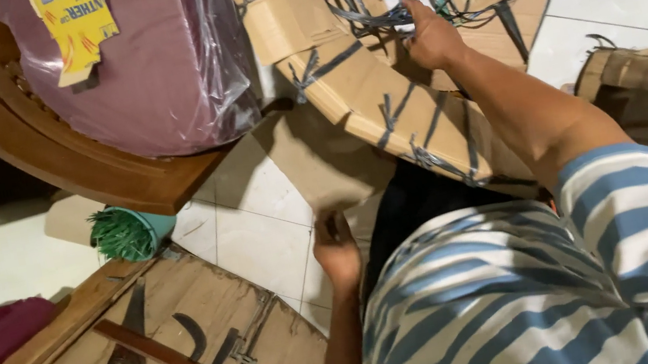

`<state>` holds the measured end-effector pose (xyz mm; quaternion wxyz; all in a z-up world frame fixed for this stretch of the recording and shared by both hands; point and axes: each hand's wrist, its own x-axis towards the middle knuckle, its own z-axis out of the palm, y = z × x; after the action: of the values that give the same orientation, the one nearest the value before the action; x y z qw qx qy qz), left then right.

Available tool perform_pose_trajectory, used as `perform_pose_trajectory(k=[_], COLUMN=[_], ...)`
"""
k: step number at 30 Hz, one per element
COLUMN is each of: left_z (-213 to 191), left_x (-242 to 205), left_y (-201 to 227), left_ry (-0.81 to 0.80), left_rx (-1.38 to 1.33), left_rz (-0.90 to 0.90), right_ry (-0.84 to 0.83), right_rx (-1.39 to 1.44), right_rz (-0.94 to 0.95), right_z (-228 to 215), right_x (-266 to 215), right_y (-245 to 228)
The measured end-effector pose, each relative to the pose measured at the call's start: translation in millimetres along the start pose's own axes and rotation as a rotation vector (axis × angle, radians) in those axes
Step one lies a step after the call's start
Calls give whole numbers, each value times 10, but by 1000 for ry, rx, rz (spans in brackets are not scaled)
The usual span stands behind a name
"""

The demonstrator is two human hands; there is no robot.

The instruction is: The person uses their hands to tie and secure several pieces of cardboard and black wire together, forming a curved structure on the workshop floor.

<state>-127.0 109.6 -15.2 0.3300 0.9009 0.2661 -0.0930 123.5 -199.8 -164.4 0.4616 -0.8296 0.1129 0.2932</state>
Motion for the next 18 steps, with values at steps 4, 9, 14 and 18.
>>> perform_pose_trajectory(k=[4, 9, 14, 18], left_z=[-170, -136, -133, -38], left_x=[-236, -220, 90, 359], left_y=[-90, -427, -172, 326], left_ry=[-26, -19, -114, -21], left_rx=[-121, -151, -171, -283], left_rz=[22, -142, -150, 122], right_ry=[-183, -11, 279, 433], right_rx=[-267, -387, -401, -356], right_rz=[115, 0, -137, -168], right_z=[147, 257, -186, -597], right_x=[268, 191, -317, -1128], right_y=[39, 291, 69, -681])
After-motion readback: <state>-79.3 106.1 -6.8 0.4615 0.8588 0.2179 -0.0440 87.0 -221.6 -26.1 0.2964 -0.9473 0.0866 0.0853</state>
